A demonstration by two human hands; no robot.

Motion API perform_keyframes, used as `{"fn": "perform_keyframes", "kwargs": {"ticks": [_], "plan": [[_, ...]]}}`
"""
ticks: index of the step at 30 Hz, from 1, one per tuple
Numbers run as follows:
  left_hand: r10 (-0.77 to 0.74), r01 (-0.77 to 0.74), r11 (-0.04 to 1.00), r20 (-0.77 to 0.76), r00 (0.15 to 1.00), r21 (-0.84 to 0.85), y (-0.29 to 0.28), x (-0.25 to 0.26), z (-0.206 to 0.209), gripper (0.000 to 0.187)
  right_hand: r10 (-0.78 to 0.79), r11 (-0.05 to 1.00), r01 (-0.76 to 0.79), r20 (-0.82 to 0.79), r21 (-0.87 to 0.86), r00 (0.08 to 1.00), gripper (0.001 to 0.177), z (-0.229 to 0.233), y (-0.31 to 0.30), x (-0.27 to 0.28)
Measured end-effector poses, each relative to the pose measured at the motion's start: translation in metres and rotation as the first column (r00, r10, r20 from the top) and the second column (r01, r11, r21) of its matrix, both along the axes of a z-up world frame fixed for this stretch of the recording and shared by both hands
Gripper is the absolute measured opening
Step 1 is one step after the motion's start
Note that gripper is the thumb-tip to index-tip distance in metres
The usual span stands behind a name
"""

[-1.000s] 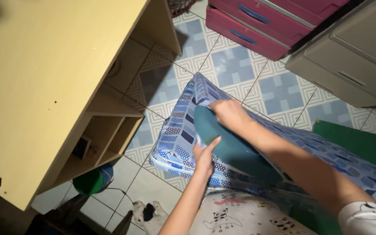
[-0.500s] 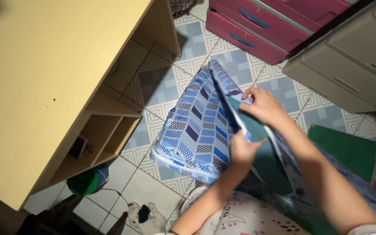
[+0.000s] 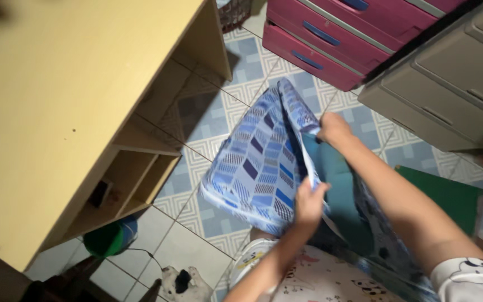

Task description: The person puts a bed sheet on a folding mattress, first unfolding the mattress sections and then pulling the sheet over them.

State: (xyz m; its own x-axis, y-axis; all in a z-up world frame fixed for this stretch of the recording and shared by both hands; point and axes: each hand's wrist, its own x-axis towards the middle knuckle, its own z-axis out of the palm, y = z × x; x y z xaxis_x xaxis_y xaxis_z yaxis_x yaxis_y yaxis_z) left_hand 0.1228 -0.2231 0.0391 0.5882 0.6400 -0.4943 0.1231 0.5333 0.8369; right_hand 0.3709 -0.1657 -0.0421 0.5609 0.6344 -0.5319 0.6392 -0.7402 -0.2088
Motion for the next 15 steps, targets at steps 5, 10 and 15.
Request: {"fn": "perform_keyframes", "kwargs": {"ticks": [5,10,15], "plan": [[0.072,-0.074,0.996,0.042,0.997,0.049,0.018,-0.005,0.004,0.045,-0.09,0.924,0.21,-0.351,0.32,0.932,0.052,-0.02,0.006,-0.018],[0.335,-0.341,0.908,-0.064,0.94,-0.244,0.074,-0.019,-0.058,0.057,-0.174,0.676,0.587,-0.678,0.445,0.714,0.04,0.015,-0.087,-0.053],[0.45,-0.411,0.807,-0.01,0.893,-0.424,0.113,-0.062,-0.114,0.053,-0.344,0.929,0.328,0.071,0.17,0.936,0.041,0.048,-0.262,-0.125]]}}
